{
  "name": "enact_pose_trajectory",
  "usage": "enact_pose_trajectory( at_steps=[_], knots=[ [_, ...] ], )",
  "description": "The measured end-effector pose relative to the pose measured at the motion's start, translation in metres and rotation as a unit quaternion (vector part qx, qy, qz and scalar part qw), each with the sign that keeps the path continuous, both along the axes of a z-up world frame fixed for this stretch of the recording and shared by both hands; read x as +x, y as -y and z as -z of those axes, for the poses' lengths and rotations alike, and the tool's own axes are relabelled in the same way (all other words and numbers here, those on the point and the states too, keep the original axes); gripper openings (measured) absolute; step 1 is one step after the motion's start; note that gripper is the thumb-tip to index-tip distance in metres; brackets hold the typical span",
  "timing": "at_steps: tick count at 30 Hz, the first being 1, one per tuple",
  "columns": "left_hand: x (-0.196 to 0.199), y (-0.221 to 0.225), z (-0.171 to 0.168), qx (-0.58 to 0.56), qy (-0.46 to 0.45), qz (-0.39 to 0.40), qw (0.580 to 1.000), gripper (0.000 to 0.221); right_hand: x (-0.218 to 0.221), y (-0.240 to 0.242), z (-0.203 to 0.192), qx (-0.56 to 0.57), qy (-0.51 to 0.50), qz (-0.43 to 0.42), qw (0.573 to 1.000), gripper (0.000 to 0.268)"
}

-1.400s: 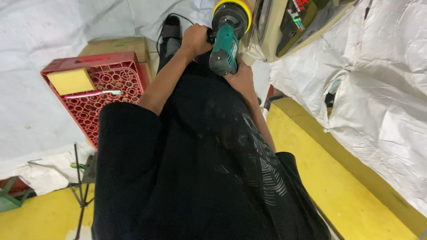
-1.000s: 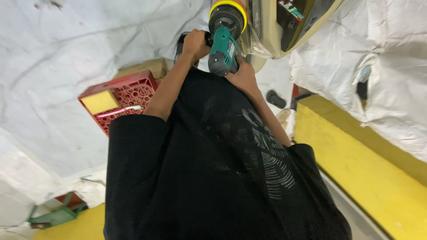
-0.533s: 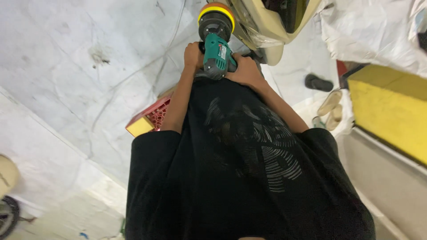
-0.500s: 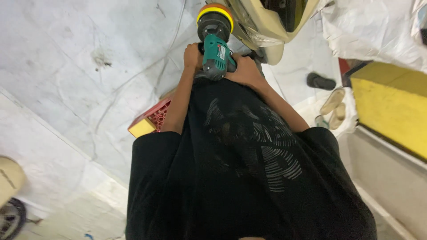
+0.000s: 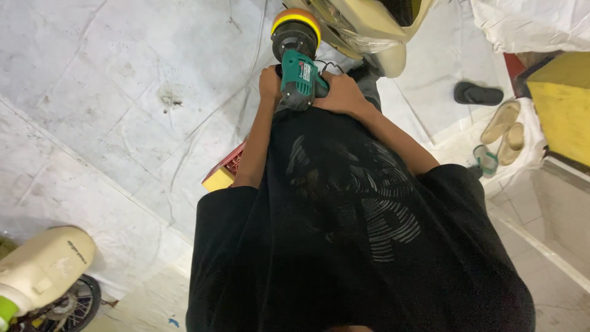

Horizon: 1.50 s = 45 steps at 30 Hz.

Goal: The person uses a green electric polisher with a yellow pad to polish the front fairing of a motorcycle. They move the tool across the surface of the motorcycle's bodywork, focusing on the area around the headlight and front panel.

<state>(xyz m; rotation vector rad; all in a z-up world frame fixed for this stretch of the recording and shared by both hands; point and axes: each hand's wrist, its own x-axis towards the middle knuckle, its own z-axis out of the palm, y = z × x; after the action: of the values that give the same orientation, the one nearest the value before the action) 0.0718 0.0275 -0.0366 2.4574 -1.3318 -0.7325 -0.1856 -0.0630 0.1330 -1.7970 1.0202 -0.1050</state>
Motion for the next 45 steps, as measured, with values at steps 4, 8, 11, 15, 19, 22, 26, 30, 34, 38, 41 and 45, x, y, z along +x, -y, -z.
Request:
enact_pose_trajectory(
  at_steps=[4, 8, 11, 15, 19, 22, 26, 30, 34, 38, 41, 45],
  knots=[
    [-0.01, 0.013, -0.035, 0.026, -0.027, -0.002, 0.999, 0.026, -0.003, -0.001, 0.0, -0.001, -0.021, -0.002, 1.0, 0.075],
    [-0.001, -0.006, 0.016, 0.001, 0.007, 0.032, 0.999, 0.024, -0.006, -0.005, 0.003, -0.007, -0.017, 0.002, 1.0, 0.074],
    [-0.002, -0.007, 0.019, -0.032, 0.022, 0.037, 0.999, 0.027, -0.009, -0.005, 0.008, -0.008, -0.022, 0.002, 1.0, 0.074],
    [-0.008, -0.005, 0.0, -0.008, -0.006, 0.044, 0.999, 0.025, -0.012, -0.01, 0.019, -0.01, -0.011, 0.001, 1.0, 0.072],
    [0.001, -0.007, 0.031, 0.016, -0.012, 0.032, 0.999, 0.023, -0.013, -0.01, 0.018, -0.009, -0.006, 0.009, 1.0, 0.071],
    [0.0, -0.012, 0.032, -0.033, 0.022, 0.065, 0.997, 0.022, -0.015, -0.014, 0.021, 0.022, -0.001, 0.006, 1.0, 0.078],
    [-0.003, -0.01, 0.015, 0.011, 0.012, 0.052, 0.999, 0.024, -0.015, -0.017, 0.022, -0.009, -0.008, 0.01, 1.0, 0.081],
    [-0.01, -0.003, -0.002, 0.026, 0.0, 0.017, 1.0, 0.026, -0.014, -0.015, 0.02, 0.0, -0.017, 0.012, 1.0, 0.08],
    [-0.001, -0.005, 0.01, -0.03, 0.035, 0.083, 0.996, 0.028, -0.013, -0.014, 0.017, 0.002, -0.004, 0.028, 1.0, 0.082],
    [-0.005, 0.002, -0.009, -0.009, -0.011, 0.054, 0.998, 0.02, -0.012, -0.015, 0.017, 0.009, -0.015, 0.023, 1.0, 0.077],
    [-0.006, 0.003, -0.014, -0.032, -0.017, 0.047, 0.998, 0.023, -0.012, -0.015, 0.024, -0.009, -0.002, 0.023, 1.0, 0.078],
    [-0.003, 0.005, -0.014, -0.017, -0.011, 0.042, 0.999, 0.024, -0.009, -0.012, 0.021, -0.014, -0.009, 0.011, 1.0, 0.078]
  ],
)
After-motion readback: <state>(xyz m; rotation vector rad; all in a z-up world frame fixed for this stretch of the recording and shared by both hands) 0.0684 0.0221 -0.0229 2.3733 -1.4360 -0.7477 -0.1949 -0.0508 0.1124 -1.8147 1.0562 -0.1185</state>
